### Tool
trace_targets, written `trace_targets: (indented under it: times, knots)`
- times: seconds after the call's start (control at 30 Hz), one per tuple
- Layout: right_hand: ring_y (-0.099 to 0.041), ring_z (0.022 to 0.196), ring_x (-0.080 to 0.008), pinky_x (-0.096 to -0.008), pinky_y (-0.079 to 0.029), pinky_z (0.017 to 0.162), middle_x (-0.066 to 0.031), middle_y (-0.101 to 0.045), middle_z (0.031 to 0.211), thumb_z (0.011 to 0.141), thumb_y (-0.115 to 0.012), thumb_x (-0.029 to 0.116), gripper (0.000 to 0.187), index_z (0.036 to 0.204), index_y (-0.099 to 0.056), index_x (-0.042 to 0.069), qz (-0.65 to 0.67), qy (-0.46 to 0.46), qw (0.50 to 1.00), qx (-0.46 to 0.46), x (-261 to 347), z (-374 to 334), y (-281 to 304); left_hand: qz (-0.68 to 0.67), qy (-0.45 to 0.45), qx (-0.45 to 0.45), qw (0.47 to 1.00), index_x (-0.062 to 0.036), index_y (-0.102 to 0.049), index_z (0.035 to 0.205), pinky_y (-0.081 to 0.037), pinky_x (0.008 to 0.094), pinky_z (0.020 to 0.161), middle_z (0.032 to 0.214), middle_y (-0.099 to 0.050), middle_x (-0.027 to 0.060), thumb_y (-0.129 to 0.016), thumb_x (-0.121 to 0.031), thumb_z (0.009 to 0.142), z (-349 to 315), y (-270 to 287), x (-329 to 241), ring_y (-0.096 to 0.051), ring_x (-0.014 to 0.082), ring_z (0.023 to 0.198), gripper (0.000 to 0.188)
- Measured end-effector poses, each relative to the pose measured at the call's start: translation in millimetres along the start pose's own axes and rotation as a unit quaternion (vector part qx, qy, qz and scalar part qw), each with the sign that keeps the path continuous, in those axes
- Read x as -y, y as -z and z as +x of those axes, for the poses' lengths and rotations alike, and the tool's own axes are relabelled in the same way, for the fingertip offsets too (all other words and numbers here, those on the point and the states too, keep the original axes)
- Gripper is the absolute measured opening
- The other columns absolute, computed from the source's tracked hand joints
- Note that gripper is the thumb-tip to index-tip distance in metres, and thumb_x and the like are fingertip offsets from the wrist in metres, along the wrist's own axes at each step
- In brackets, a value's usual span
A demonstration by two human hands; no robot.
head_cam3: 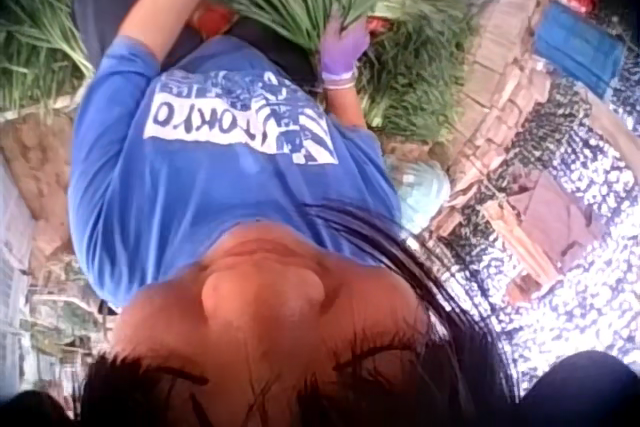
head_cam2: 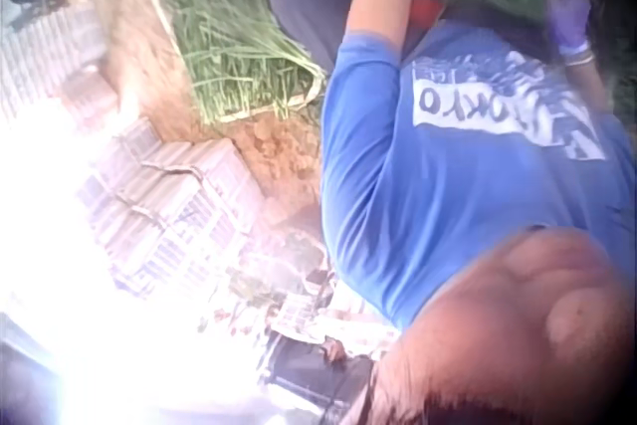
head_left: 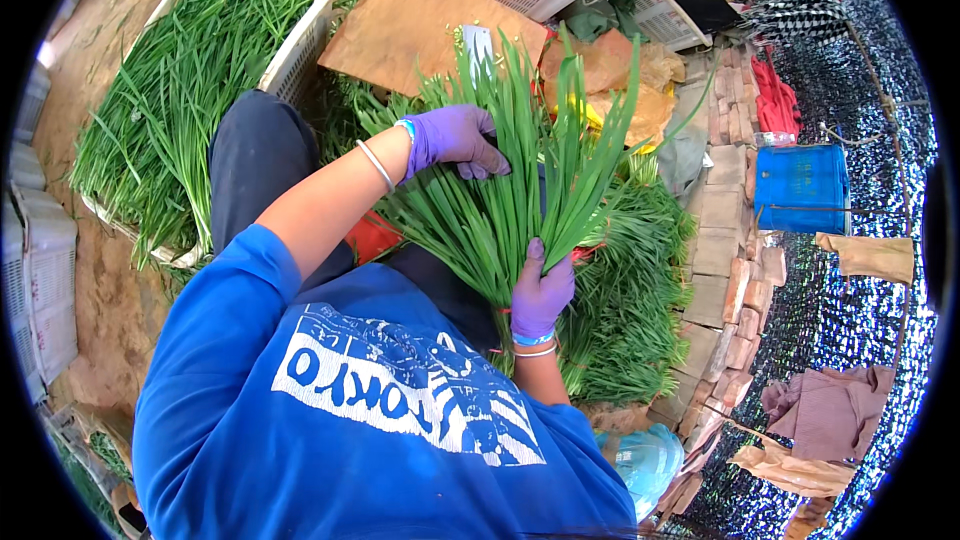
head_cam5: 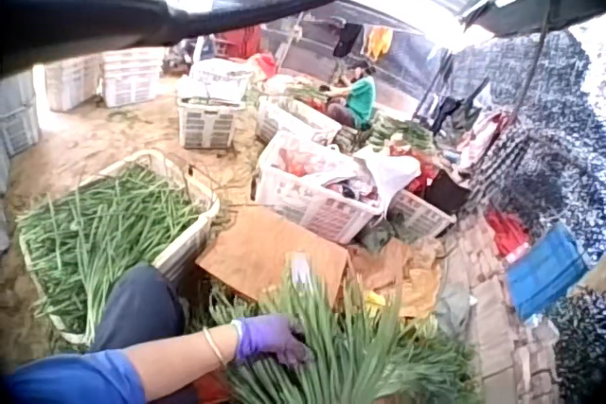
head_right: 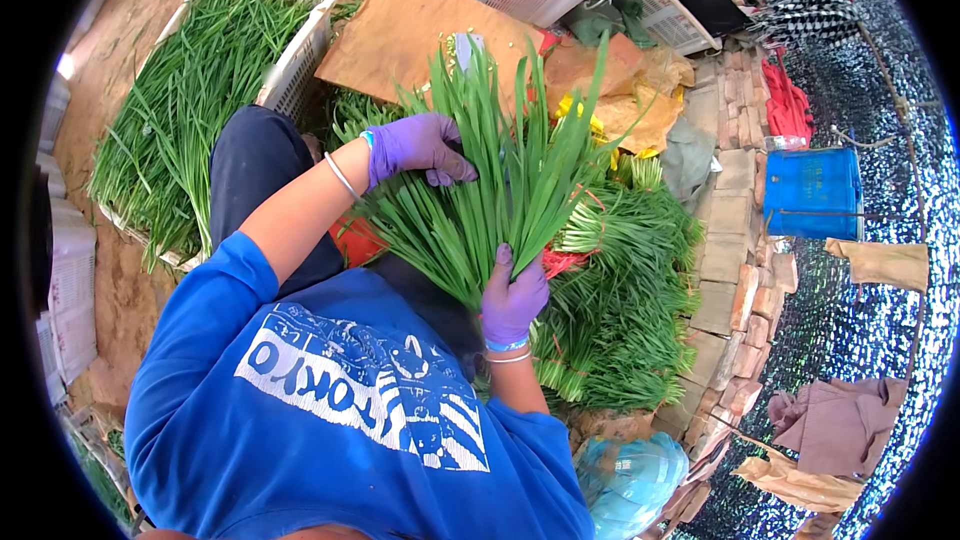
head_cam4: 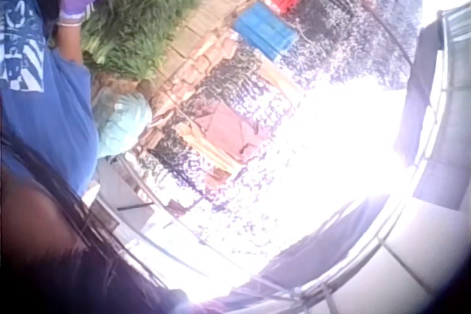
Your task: The person, wearing gloves, sorts through a pile of green onions, trimming the roots with a cleaver and bundling them together.
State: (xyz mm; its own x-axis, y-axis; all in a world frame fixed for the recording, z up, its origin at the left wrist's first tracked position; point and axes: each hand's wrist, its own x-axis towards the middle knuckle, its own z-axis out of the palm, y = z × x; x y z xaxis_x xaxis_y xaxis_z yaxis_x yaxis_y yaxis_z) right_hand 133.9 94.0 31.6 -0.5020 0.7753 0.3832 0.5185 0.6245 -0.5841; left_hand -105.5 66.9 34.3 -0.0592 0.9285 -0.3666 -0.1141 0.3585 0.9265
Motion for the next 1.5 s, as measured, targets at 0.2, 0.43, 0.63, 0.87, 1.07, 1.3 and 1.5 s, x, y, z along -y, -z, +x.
trace_targets:
  times: [0.2, 0.43, 0.63, 0.87, 1.07, 1.3, 1.5]
  knots:
    - [-0.055, 0.091, -0.0387, -0.0403, -0.042, 0.079, -0.0253, -0.057, 0.101, 0.084, -0.055, 0.019, 0.037, 0.111, -0.049, -0.006, 0.057, -0.04, 0.997, 0.037, 16, 20, -1, 0.23, -0.044, -0.047, 0.971, -0.0016, -0.066, 0.075, -0.046, 0.0282, 0.052, 0.061, -0.062, 0.0077, -0.066, -0.03, 0.074, -21, 15, -33, -0.058, 0.0139, 0.054, 0.029]
    - [-0.059, 0.072, -0.038, -0.0429, -0.046, 0.064, -0.0224, -0.06, 0.084, 0.077, -0.059, 0.022, 0.053, 0.12, -0.043, -0.004, -0.015, -0.022, 0.999, 0.045, -13, -3, -13, 0.252, -0.026, -0.077, 0.964, -0.0075, -0.066, 0.073, -0.047, 0.0318, 0.057, 0.061, -0.063, 0.0066, -0.059, -0.04, 0.076, -11, -8, 28, -0.059, 0.0203, 0.054, 0.034]
    - [-0.059, 0.071, -0.0379, -0.0429, -0.046, 0.063, -0.0225, -0.06, 0.082, 0.077, -0.059, 0.023, 0.053, 0.121, -0.043, -0.003, 0.031, -0.007, 0.997, 0.071, -12, 23, -58, 0.045, -0.068, -0.128, 0.988, -0.0036, -0.062, 0.091, -0.047, 0.0278, 0.068, 0.081, -0.064, 0.0055, -0.061, -0.022, 0.08, -5, 9, 58, -0.059, 0.0142, 0.072, 0.022]
    - [-0.058, 0.069, -0.0377, -0.043, -0.046, 0.062, -0.0225, -0.059, 0.08, 0.077, -0.059, 0.023, 0.054, 0.121, -0.043, -0.003, 0.005, -0.041, 0.988, 0.151, -5, 33, -59, -0.22, -0.046, -0.239, 0.945, -0.0014, -0.062, 0.094, -0.047, 0.0271, 0.065, 0.082, -0.064, 0.0057, -0.063, -0.016, 0.079, -34, -14, 78, -0.059, 0.0133, 0.07, 0.021]
    - [-0.058, 0.068, -0.0375, -0.043, -0.045, 0.061, -0.0225, -0.059, 0.078, 0.077, -0.059, 0.024, 0.054, 0.122, -0.043, -0.002, -0.038, -0.105, 0.969, 0.22, -4, 46, -65, -0.422, 0.087, -0.172, 0.886, -0.0006, -0.06, 0.094, -0.046, 0.0284, 0.07, 0.092, -0.063, 0.0083, -0.061, -0.008, 0.08, -36, 2, 73, -0.058, 0.0161, 0.079, 0.016]
    - [-0.057, 0.066, -0.0373, -0.043, -0.045, 0.06, -0.0226, -0.058, 0.075, 0.077, -0.059, 0.024, 0.055, 0.122, -0.043, -0.001, -0.044, -0.128, 0.959, 0.249, 2, 72, -75, -0.453, 0.166, -0.083, 0.872, 0.0002, -0.06, 0.103, -0.048, 0.0269, 0.071, 0.089, -0.063, 0.0057, -0.057, -0.01, 0.084, -36, 28, 69, -0.059, 0.0136, 0.079, 0.022]
    - [-0.057, 0.064, -0.0372, -0.043, -0.045, 0.059, -0.0226, -0.058, 0.073, 0.077, -0.059, 0.025, 0.055, 0.123, -0.043, -0.001, -0.041, -0.1, 0.963, 0.246, -1, 63, -67, -0.584, 0.131, -0.07, 0.798, 0.0012, -0.057, 0.099, -0.049, 0.0244, 0.062, 0.086, -0.063, 0.0093, -0.057, -0.007, 0.082, -42, 2, 70, -0.059, 0.0147, 0.078, 0.019]
